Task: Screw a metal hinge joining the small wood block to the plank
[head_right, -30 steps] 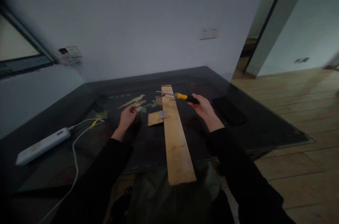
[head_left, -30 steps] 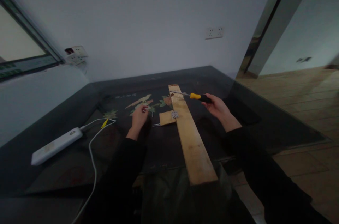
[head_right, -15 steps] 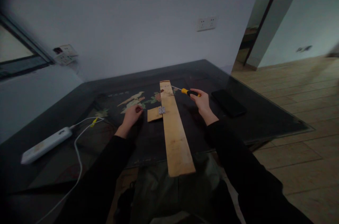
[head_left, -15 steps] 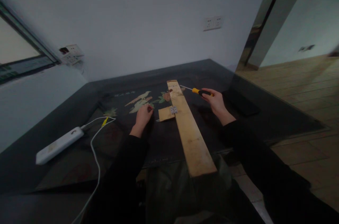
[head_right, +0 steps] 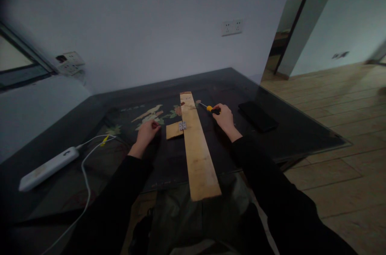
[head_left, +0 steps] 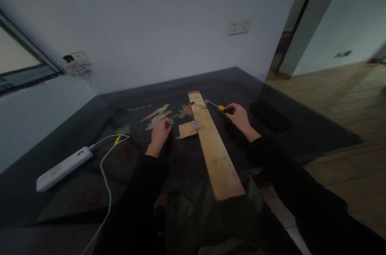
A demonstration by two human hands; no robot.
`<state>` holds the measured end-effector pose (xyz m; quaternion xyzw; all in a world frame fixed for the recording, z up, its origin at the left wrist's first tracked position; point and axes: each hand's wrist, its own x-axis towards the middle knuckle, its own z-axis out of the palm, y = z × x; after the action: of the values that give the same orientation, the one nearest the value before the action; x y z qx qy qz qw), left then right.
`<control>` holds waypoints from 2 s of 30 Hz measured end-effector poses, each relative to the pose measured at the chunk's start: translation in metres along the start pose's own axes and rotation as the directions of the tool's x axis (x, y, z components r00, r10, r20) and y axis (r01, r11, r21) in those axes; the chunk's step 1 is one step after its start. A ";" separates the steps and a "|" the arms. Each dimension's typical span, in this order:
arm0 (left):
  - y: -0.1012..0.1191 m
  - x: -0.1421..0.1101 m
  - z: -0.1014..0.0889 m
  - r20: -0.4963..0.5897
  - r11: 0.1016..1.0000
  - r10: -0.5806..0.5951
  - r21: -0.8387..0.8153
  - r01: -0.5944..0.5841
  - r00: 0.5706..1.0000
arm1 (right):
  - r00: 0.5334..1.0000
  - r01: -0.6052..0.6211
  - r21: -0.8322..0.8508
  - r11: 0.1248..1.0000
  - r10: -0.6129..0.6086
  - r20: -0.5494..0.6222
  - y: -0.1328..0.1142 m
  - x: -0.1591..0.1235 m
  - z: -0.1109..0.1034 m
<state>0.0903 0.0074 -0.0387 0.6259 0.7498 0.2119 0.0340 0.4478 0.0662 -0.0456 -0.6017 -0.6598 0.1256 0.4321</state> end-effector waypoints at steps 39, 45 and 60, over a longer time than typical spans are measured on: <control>0.055 -0.017 -0.007 0.087 0.327 0.040 -0.943 0.070 0.995 | 0.614 0.470 0.268 0.841 -0.530 0.585 -0.107 -0.025 0.060; 0.057 -0.019 -0.001 0.046 0.432 0.049 -0.902 0.021 0.998 | 0.654 0.507 0.113 0.854 -0.467 0.595 -0.098 -0.026 0.074; 0.077 -0.039 0.011 -0.099 0.633 0.202 -0.746 -0.207 0.974 | 0.661 0.470 0.198 0.860 -0.492 0.567 -0.099 -0.024 0.070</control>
<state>0.1731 -0.0171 -0.0289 0.6358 0.5191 0.5069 0.2633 0.3269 0.0451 -0.0297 -0.3270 -0.8944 0.2021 0.2285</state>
